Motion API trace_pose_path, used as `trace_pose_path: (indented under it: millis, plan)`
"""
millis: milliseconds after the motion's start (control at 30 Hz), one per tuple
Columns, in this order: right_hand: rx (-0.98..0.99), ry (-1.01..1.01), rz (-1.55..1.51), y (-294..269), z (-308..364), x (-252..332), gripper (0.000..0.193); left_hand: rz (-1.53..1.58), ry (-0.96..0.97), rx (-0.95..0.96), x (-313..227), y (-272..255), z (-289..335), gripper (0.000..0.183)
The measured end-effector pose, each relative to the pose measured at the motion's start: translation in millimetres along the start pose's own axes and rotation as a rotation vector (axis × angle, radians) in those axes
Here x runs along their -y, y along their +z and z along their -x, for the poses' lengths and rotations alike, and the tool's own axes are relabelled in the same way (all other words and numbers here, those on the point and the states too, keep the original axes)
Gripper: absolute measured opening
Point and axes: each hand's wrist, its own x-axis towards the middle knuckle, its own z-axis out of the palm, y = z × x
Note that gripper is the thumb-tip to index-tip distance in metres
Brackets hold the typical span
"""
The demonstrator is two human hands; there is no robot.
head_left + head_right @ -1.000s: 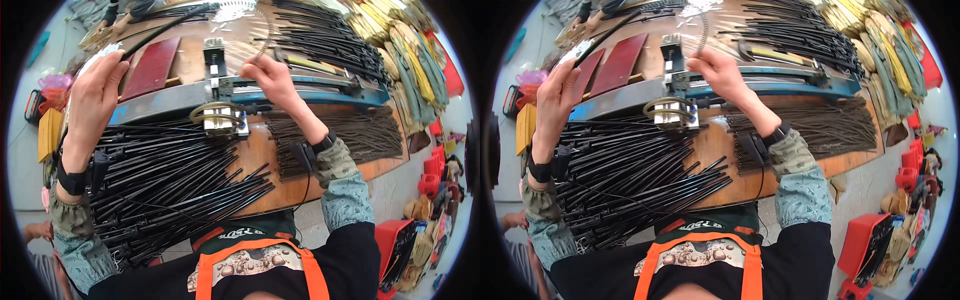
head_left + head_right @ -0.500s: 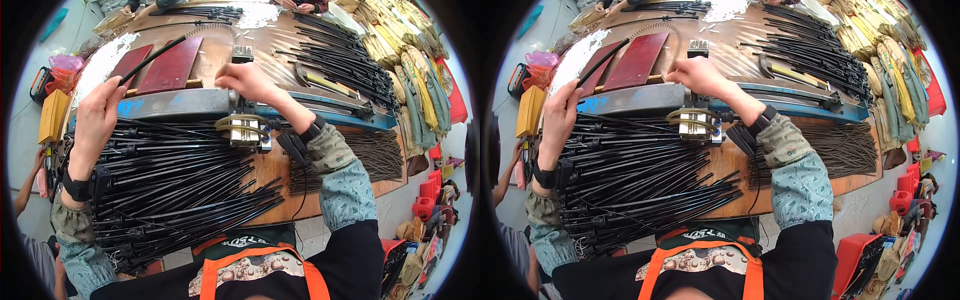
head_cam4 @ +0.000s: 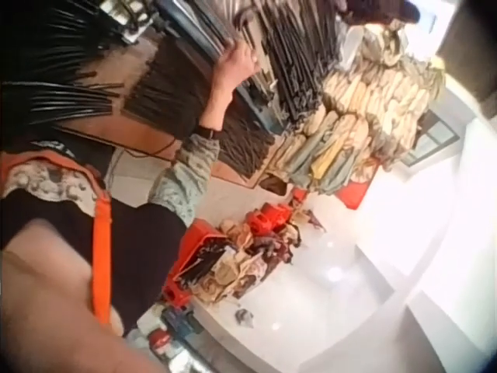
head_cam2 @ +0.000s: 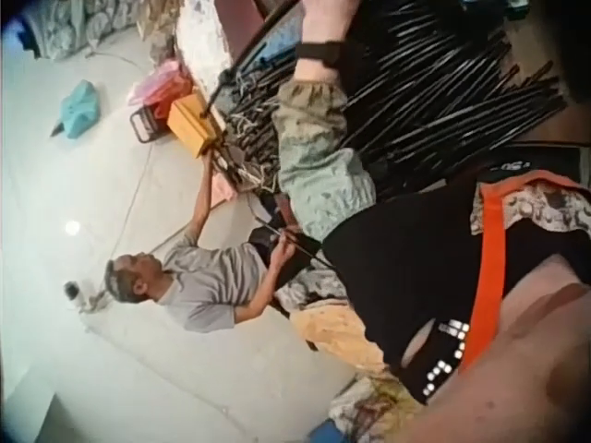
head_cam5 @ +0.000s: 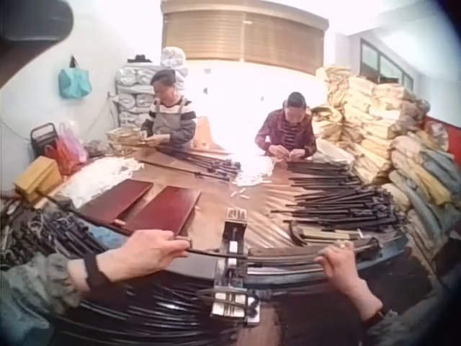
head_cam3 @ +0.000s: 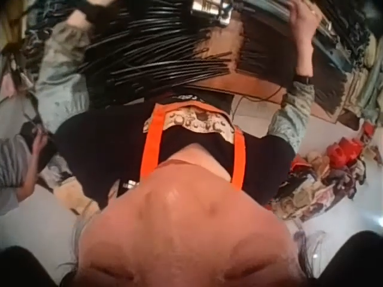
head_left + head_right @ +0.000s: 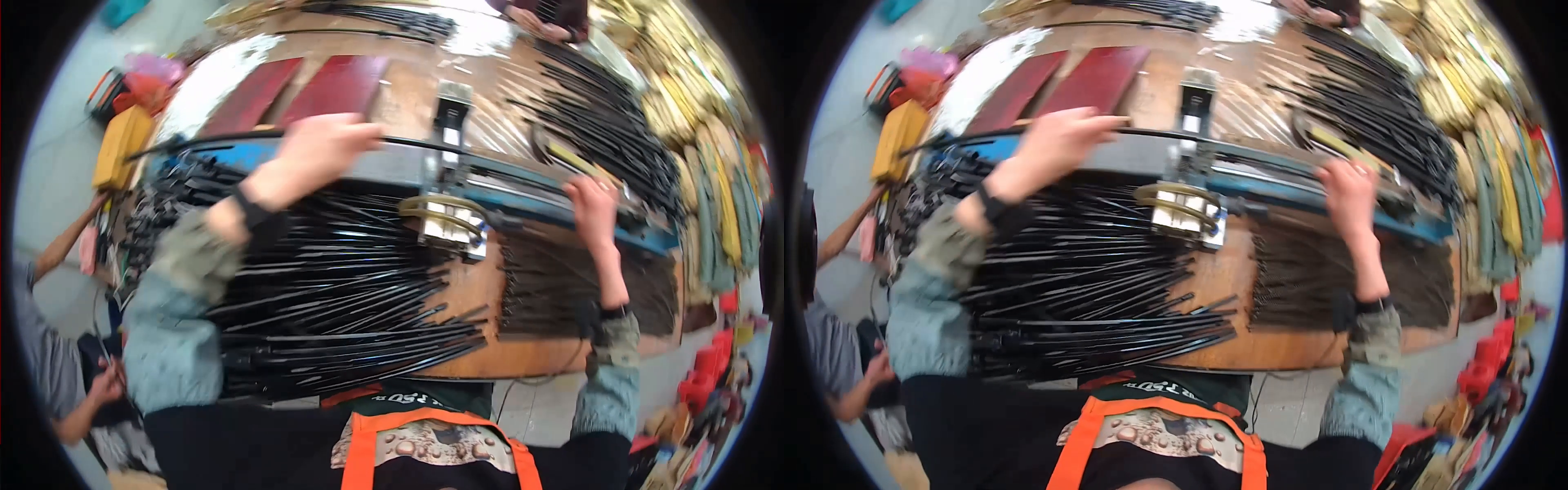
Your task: The person picks up a black rod and a metal spring, slides the spring onto the rod, and places the assembly into a machine. They then use the machine to press a component onto the rod before placing it onto a pile.
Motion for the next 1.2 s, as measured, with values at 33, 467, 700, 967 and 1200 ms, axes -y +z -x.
trace_pose_path:
  millis: [33, 467, 700, 967, 1200]
  plan:
    - [-0.005, 0.025, -0.025, -7, 4, -1, 0.008, 0.156, 0.117, -0.07, -10, 17, -16, 0.015]
    - [0.039, 0.112, -0.148, 15, 14, -10, 0.019, 0.248, -0.004, -0.048, -14, 54, -35, 0.023]
    - [0.037, 0.096, -0.164, 18, 7, 6, 0.019, 0.29, -0.038, -0.156, -10, 59, -22, 0.023]
    - [-0.05, 0.081, -0.136, 9, 8, 20, 0.014, 0.209, 0.022, -0.123, -9, 71, -31, 0.017]
    - [-0.048, -0.024, -0.18, -15, 47, 84, 0.025, 0.12, -0.136, 0.074, -22, 57, -39, 0.018]
